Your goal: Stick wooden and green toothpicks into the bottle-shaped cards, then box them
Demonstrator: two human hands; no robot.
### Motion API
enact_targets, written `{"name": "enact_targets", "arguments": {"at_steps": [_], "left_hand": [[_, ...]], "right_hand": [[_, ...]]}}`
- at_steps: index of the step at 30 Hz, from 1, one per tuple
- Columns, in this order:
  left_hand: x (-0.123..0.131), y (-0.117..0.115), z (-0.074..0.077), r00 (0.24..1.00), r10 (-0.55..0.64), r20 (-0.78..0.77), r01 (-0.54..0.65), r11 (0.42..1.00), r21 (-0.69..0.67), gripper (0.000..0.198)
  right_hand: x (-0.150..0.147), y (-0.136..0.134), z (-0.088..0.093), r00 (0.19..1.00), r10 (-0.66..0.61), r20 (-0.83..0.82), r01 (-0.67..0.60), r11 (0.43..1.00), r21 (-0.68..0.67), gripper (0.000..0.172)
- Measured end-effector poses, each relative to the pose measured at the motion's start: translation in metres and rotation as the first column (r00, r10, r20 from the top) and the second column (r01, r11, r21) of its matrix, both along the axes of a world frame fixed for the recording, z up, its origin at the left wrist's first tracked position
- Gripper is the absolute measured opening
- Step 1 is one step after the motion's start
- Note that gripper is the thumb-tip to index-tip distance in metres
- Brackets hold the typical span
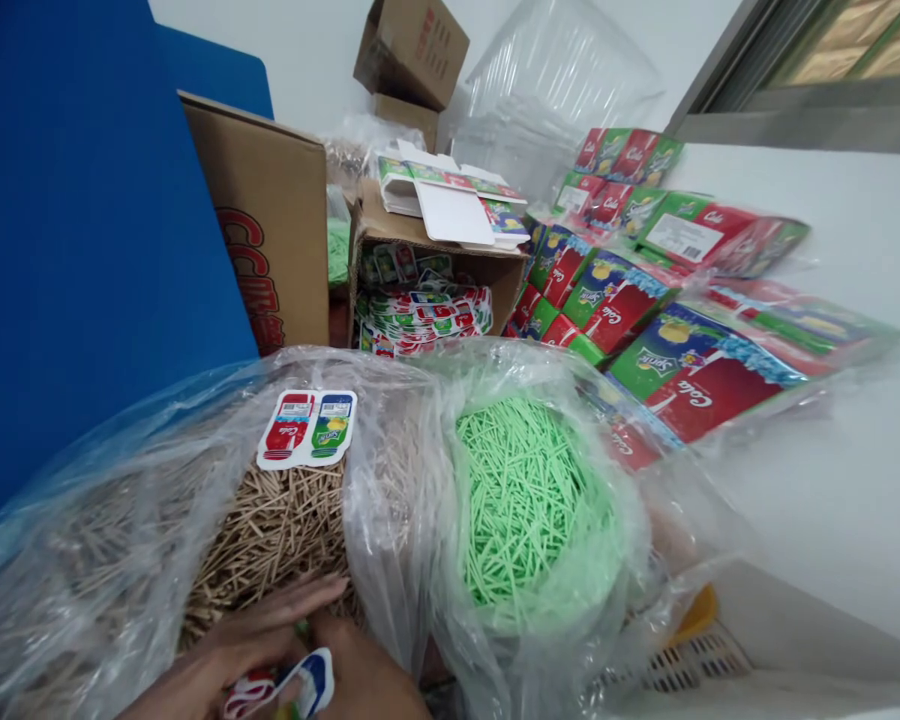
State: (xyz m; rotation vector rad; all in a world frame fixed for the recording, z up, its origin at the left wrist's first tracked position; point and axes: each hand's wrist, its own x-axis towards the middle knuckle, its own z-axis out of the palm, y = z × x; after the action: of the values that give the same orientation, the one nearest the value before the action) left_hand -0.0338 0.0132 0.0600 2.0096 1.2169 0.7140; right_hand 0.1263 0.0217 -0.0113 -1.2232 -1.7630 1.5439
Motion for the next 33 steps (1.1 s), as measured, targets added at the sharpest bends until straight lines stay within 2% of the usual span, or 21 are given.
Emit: {"name": "enact_targets", "arguments": {"at_steps": [3,5,6,7,8,9,11,13,14,16,19,24,33], "left_hand": [[-0.006,0.002,-0.003,1.0,-0.028,-0.007,0.027,0.994,-0.102,0.015],[-0.016,0.003,-0.007,0.999,-0.017,0.038,0.022,0.989,-0.146,0.017],[-0.022,0.003,-0.009,0.995,0.034,0.09,-0.018,0.986,-0.168,0.019],[-0.027,0.003,-0.012,0.978,0.141,0.151,-0.109,0.973,-0.202,0.02],[-0.032,0.001,-0.015,0.931,0.297,0.214,-0.24,0.937,-0.254,0.022],[-0.035,-0.001,-0.018,0.841,0.472,0.264,-0.381,0.864,-0.329,0.025],[-0.035,-0.008,-0.024,0.59,0.752,0.295,-0.557,0.643,-0.526,0.031],[-0.029,-0.014,-0.028,0.388,0.887,0.251,-0.564,0.444,-0.696,0.034],[-0.024,-0.017,-0.03,0.334,0.915,0.226,-0.536,0.382,-0.753,0.033],[-0.013,-0.022,-0.034,0.278,0.94,0.196,-0.505,0.316,-0.803,0.029],[-0.003,-0.025,-0.043,0.244,0.95,0.193,-0.506,0.294,-0.811,0.027],[-0.002,-0.024,-0.055,0.265,0.936,0.23,-0.455,0.332,-0.826,0.033],[-0.001,-0.023,-0.054,0.254,0.919,0.302,-0.445,0.388,-0.807,0.034]], "right_hand": [[0.0,0.008,0.007,0.991,0.122,0.051,-0.123,0.992,0.005,0.023],[0.001,0.013,0.01,0.993,0.099,-0.065,-0.097,0.994,0.041,0.019],[0.001,0.016,0.01,0.989,0.062,-0.135,-0.056,0.997,0.051,0.02],[0.002,0.018,0.01,0.98,0.026,-0.199,-0.018,0.999,0.046,0.024],[0.002,0.021,0.01,0.969,-0.016,-0.245,0.025,0.999,0.033,0.028],[0.002,0.023,0.01,0.959,-0.058,-0.276,0.066,0.998,0.019,0.031],[0.003,0.026,0.008,0.939,-0.108,-0.325,0.115,0.993,0.002,0.036],[0.002,0.026,0.006,0.929,-0.127,-0.347,0.138,0.99,0.008,0.036],[0.002,0.025,0.004,0.929,-0.122,-0.348,0.136,0.991,0.017,0.036],[0.001,0.022,-0.002,0.936,-0.099,-0.339,0.118,0.992,0.035,0.033],[0.0,0.014,-0.013,0.953,-0.072,-0.293,0.097,0.993,0.074,0.028],[0.004,0.004,-0.023,0.971,-0.073,-0.226,0.101,0.988,0.118,0.024],[0.006,0.002,-0.018,0.983,-0.084,-0.166,0.108,0.984,0.142,0.028]]}}
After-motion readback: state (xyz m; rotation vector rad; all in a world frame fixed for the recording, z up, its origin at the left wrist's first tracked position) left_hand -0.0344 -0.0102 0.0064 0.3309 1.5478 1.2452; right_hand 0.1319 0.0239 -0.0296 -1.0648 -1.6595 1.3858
